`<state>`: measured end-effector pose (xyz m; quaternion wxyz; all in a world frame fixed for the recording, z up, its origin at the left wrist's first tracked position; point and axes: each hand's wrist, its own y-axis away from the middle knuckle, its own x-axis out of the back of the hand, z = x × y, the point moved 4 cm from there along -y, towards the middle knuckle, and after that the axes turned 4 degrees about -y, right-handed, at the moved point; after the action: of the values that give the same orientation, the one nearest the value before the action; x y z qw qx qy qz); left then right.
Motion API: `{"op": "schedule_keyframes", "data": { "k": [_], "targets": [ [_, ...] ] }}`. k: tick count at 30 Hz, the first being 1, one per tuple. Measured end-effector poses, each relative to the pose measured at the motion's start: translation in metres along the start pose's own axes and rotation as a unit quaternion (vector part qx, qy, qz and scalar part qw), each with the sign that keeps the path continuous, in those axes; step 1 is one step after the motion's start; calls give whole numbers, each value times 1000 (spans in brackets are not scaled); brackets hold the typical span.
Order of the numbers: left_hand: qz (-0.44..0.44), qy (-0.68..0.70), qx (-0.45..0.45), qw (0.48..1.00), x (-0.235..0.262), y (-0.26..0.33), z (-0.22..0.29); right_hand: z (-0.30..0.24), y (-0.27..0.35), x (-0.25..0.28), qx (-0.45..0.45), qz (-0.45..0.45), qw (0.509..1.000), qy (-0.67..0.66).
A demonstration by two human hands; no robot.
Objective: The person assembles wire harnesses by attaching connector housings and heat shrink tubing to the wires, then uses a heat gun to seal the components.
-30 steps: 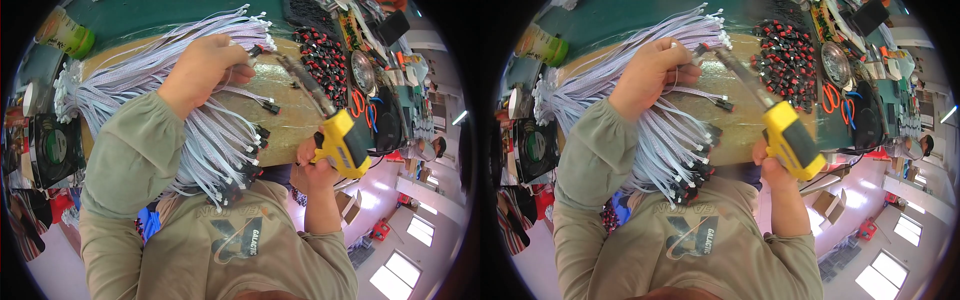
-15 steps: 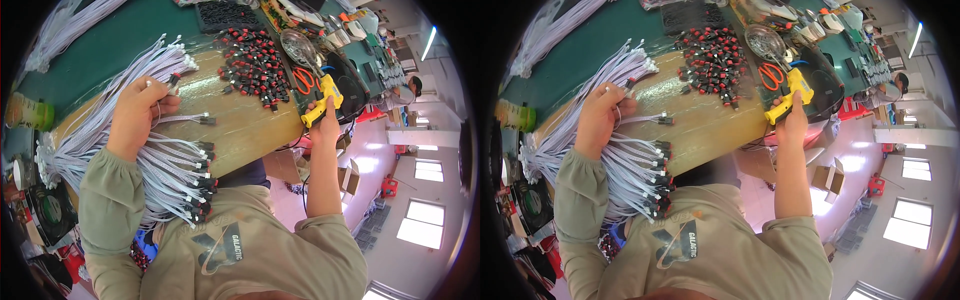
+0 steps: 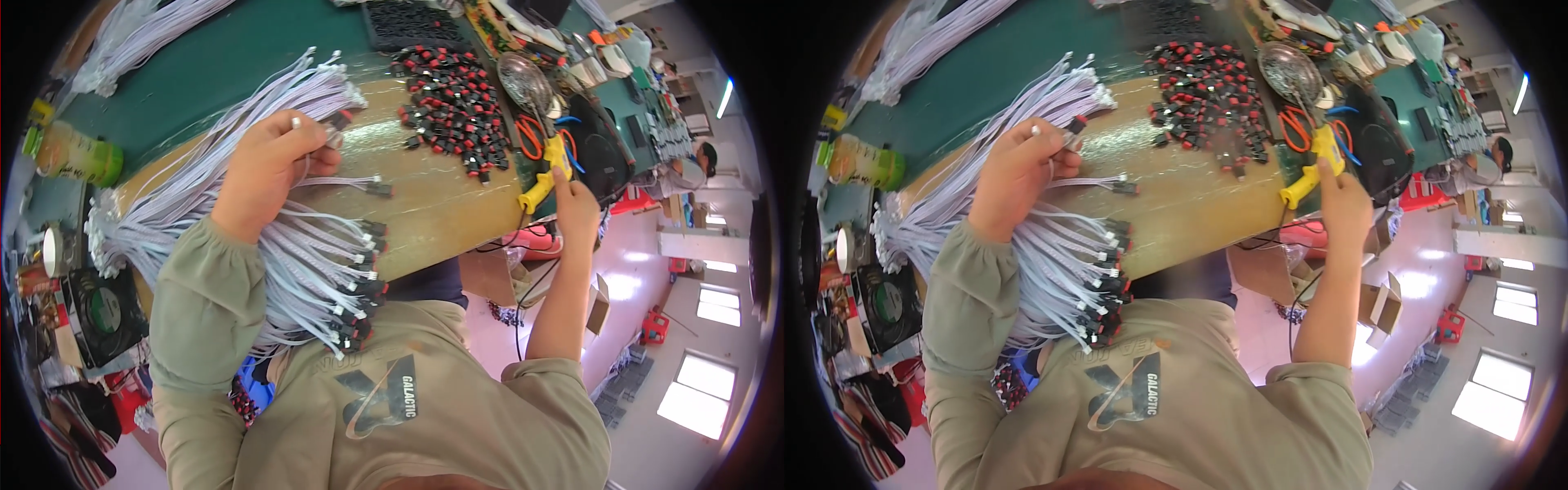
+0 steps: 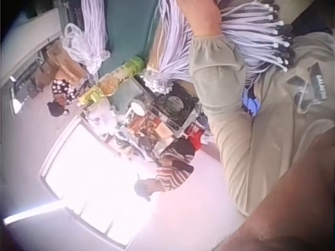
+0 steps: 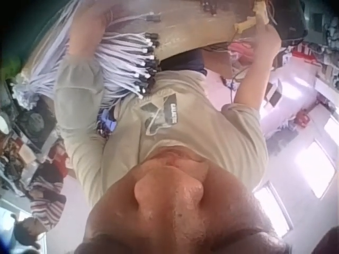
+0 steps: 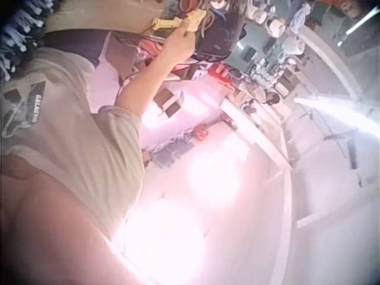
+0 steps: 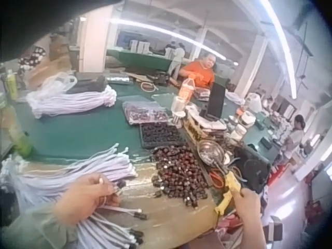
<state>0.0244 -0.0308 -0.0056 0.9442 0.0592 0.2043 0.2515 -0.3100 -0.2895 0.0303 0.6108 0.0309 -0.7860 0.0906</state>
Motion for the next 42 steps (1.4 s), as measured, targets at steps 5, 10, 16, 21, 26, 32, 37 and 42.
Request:
{"op": "schedule_keyframes", "data": {
  "k": [5,10,16,21,26,32,37,42],
  "targets": [
    [-18,-12,14,1000,-2,-4,-4,-82,40,-10,162,-80,899,-398],
    [-52,-27,0,998,-2,2,-2,-186,95,-34,248,-274,758,-538],
    [-60,-74,-24,995,-5,3,0,-216,97,-52,283,-351,732,-511],
    [-28,-166,-51,984,-4,5,2,-215,91,-48,283,-308,744,-521],
    [-50,-268,-26,962,2,2,3,-218,93,-47,287,-300,738,-532],
    [-40,-212,-36,976,-2,4,5,-222,101,-47,275,-312,732,-540],
    [-30,-234,-41,971,-2,5,6,-223,103,-46,282,-305,736,-534],
    [0,-251,-43,967,-2,6,7,-222,108,-55,260,-303,725,-561]
  ]
}}
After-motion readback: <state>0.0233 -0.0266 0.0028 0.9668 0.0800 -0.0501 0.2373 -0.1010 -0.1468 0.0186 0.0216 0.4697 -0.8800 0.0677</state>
